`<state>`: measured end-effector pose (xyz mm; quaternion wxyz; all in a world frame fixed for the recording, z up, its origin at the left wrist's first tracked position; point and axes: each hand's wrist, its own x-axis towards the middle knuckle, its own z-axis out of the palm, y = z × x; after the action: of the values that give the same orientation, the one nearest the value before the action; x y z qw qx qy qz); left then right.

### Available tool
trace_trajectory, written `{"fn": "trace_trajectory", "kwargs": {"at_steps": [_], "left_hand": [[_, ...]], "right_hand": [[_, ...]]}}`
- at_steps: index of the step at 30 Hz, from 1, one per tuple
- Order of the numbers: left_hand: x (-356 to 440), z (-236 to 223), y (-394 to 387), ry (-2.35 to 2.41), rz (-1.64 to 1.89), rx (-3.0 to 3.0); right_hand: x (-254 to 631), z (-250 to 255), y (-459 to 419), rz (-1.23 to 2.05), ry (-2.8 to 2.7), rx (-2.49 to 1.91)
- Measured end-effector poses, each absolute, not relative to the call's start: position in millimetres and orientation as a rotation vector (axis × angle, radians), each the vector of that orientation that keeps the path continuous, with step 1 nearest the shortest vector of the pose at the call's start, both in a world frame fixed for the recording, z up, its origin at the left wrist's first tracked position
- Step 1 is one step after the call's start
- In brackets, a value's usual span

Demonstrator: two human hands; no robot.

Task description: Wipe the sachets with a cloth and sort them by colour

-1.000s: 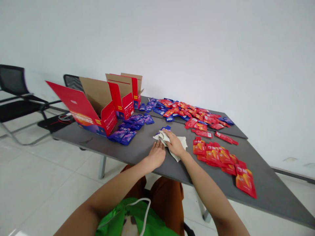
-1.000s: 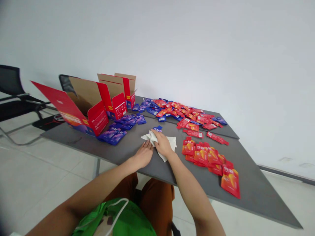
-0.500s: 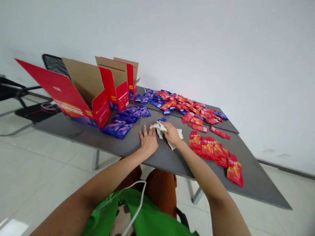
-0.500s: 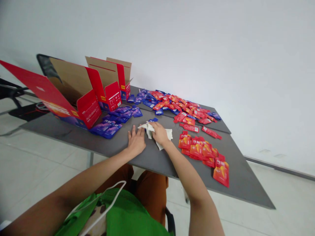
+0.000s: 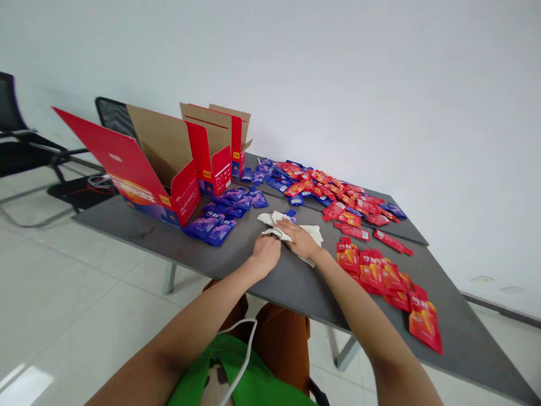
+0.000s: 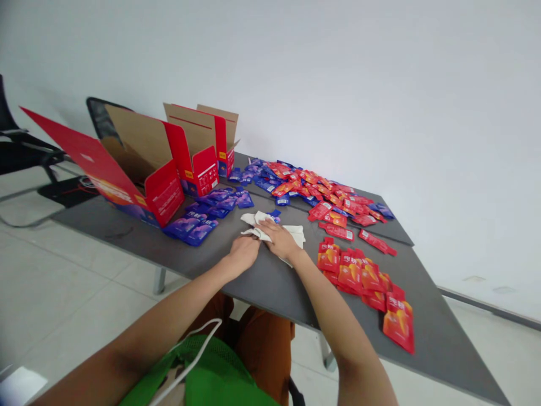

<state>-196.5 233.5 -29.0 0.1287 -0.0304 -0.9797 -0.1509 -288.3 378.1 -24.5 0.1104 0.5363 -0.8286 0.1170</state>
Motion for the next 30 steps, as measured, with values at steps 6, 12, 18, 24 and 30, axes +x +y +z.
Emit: {"fn": "trace_trajectory", "kwargs": {"at_steps": [6,12,18,24,30], "left_hand": [[-188.9,-27.8,229.9,-2.872,-0.186,-0.206],[-186.9,-27.2,226.7,-2.878,-0.097,-0.183],[-184.5,-27.4,225.4,-2.851,-0.079,-0.148],[-189.6,-27.4,220.8,-2.883,-0.123,-0.203],[-184.0,-27.1,214.3,-2.844,-0.021,-0.347]], "right_hand": [[-322.0,-19.8,368.0,0.288,-2.535,1.402],[-331.3,-7.3,363.3,0.252,-2.614,1.040],[-302.8,0.2,372.6,0.315,-2.524,1.137],[-279.3,-16.4,374.7,0.449,-2.380,1.565],[-302.6,-18.9,369.4,0.262,-2.467,1.357]]}}
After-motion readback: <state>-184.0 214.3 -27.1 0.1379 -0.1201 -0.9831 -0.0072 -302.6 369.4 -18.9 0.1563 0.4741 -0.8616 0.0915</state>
